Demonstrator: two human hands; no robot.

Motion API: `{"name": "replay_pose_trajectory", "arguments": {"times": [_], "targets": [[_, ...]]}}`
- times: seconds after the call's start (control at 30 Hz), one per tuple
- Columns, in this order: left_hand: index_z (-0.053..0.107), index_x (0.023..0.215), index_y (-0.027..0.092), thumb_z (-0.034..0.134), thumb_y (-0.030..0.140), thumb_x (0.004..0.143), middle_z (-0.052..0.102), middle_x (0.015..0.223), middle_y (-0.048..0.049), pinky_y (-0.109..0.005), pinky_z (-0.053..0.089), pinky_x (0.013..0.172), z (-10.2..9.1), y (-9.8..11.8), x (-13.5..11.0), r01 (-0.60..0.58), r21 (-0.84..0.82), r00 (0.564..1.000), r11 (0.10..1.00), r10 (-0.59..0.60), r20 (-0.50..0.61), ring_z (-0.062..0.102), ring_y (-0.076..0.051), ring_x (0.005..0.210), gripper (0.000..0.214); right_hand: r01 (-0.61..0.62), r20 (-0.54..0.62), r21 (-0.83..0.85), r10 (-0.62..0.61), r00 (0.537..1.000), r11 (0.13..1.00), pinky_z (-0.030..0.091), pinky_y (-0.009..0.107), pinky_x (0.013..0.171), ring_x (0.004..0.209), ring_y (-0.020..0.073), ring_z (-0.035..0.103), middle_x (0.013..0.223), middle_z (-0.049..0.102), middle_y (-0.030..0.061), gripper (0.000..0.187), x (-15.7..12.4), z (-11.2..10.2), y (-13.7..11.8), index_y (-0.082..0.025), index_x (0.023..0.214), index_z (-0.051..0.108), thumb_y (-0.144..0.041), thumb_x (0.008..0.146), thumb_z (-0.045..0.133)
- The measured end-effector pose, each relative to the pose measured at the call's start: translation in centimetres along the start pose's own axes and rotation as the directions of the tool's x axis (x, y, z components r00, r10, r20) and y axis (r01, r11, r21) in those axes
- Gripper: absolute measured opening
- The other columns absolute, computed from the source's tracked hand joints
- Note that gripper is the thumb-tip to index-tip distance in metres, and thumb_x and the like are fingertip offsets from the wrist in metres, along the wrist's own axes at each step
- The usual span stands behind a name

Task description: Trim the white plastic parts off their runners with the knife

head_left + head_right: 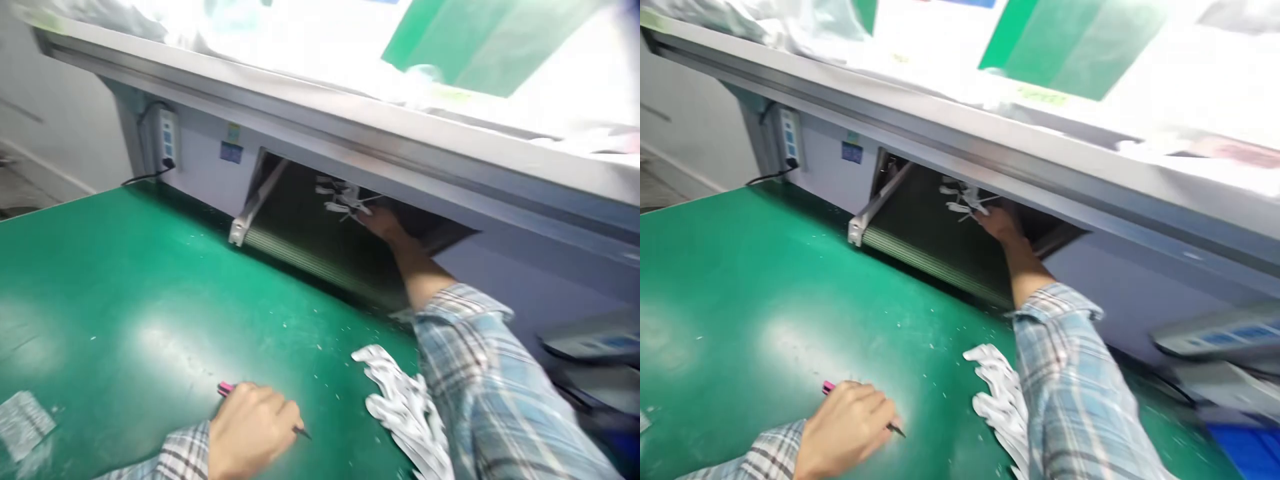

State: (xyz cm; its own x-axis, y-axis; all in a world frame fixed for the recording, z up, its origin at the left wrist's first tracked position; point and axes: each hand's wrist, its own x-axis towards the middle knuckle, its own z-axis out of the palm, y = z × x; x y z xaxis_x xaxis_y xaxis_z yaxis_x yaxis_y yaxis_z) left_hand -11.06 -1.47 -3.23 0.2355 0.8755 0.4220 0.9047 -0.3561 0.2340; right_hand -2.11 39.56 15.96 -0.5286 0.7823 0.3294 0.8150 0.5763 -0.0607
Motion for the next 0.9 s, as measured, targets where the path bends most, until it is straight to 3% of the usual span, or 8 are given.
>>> {"name": "replay_pose_trajectory", "arguments": {"times": [0.1, 0.27, 0.4, 0.57, 0.77, 0.9], "targets": [[0.054, 0.086, 0.022, 0.063, 0.022, 0.095, 0.069, 0.075, 0.0041, -0.026, 0.042, 0.055, -1.4, -0.6, 0.1, 0.015, -0.034, 0.998, 0.999, -0.012, 0.065, 0.067, -0.017, 0.065, 0.013, -0.105, 0.082, -0.014, 0.105, 0.991, 0.994, 0.059, 0.043, 0.087, 0.103, 0.0237, 0.067, 0.124, 0.065, 0.0094, 0.031, -3.3, -0.5, 1.1, -0.016, 0.125, 0.062, -0.033, 0.099, 0.063], [0.060, 0.088, 0.022, 0.058, 0.020, 0.097, 0.073, 0.080, 0.0026, -0.024, 0.040, 0.061, -2.6, -1.5, 0.5, 0.104, -0.044, 0.986, 0.994, -0.097, 0.138, 0.069, -0.017, 0.072, 0.010, -0.036, 0.130, 0.021, 0.033, 0.991, 0.999, 0.058, 0.042, 0.088, 0.101, 0.0219, 0.067, 0.120, 0.067, 0.0085, 0.025, -11.5, -1.2, -0.9, -0.017, 0.118, 0.065, -0.034, 0.101, 0.060], [0.065, 0.093, 0.024, 0.053, 0.029, 0.101, 0.077, 0.090, 0.0011, -0.023, 0.038, 0.064, -3.5, -2.7, 0.6, 0.256, -0.040, 0.965, 0.966, -0.252, 0.075, 0.071, -0.018, 0.082, 0.015, 0.063, 0.134, 0.039, -0.068, 0.989, 0.997, 0.056, 0.044, 0.091, 0.104, 0.0230, 0.066, 0.117, 0.067, 0.0086, 0.023, -20.4, -1.3, -4.3, -0.016, 0.115, 0.065, -0.032, 0.100, 0.061], [0.068, 0.098, 0.022, 0.048, 0.035, 0.102, 0.078, 0.089, -0.0045, -0.025, 0.030, 0.061, -4.3, -4.2, 0.5, 0.427, 0.032, 0.904, 0.904, -0.425, -0.044, 0.071, -0.021, 0.077, 0.024, 0.178, 0.204, 0.095, -0.194, 0.959, 0.979, 0.056, 0.042, 0.088, 0.100, 0.0215, 0.066, 0.113, 0.068, 0.0074, 0.020, -29.8, 1.5, -8.5, -0.017, 0.110, 0.067, -0.033, 0.098, 0.064], [0.069, 0.093, 0.022, 0.050, 0.040, 0.101, 0.076, 0.081, -0.0053, -0.027, 0.024, 0.058, -4.5, -4.9, 0.0, 0.546, 0.082, 0.834, 0.834, -0.532, -0.145, 0.068, -0.021, 0.072, 0.027, 0.242, 0.195, 0.202, -0.281, 0.940, 0.949, 0.055, 0.048, 0.094, 0.111, 0.0254, 0.065, 0.126, 0.064, 0.0094, 0.028, -34.2, 3.4, -9.9, -0.016, 0.123, 0.063, -0.030, 0.098, 0.064], [0.069, 0.094, 0.023, 0.049, 0.042, 0.101, 0.076, 0.083, -0.0065, -0.027, 0.023, 0.059, -4.8, -5.0, -0.4, 0.592, 0.072, 0.799, 0.803, -0.573, -0.180, 0.067, -0.021, 0.072, 0.028, 0.260, 0.172, 0.319, -0.325, 0.930, 0.912, 0.039, 0.056, 0.113, 0.135, 0.0326, 0.049, 0.141, 0.056, 0.0156, 0.036, -35.5, 2.7, -10.1, -0.013, 0.129, 0.060, -0.007, 0.093, 0.062]]}}
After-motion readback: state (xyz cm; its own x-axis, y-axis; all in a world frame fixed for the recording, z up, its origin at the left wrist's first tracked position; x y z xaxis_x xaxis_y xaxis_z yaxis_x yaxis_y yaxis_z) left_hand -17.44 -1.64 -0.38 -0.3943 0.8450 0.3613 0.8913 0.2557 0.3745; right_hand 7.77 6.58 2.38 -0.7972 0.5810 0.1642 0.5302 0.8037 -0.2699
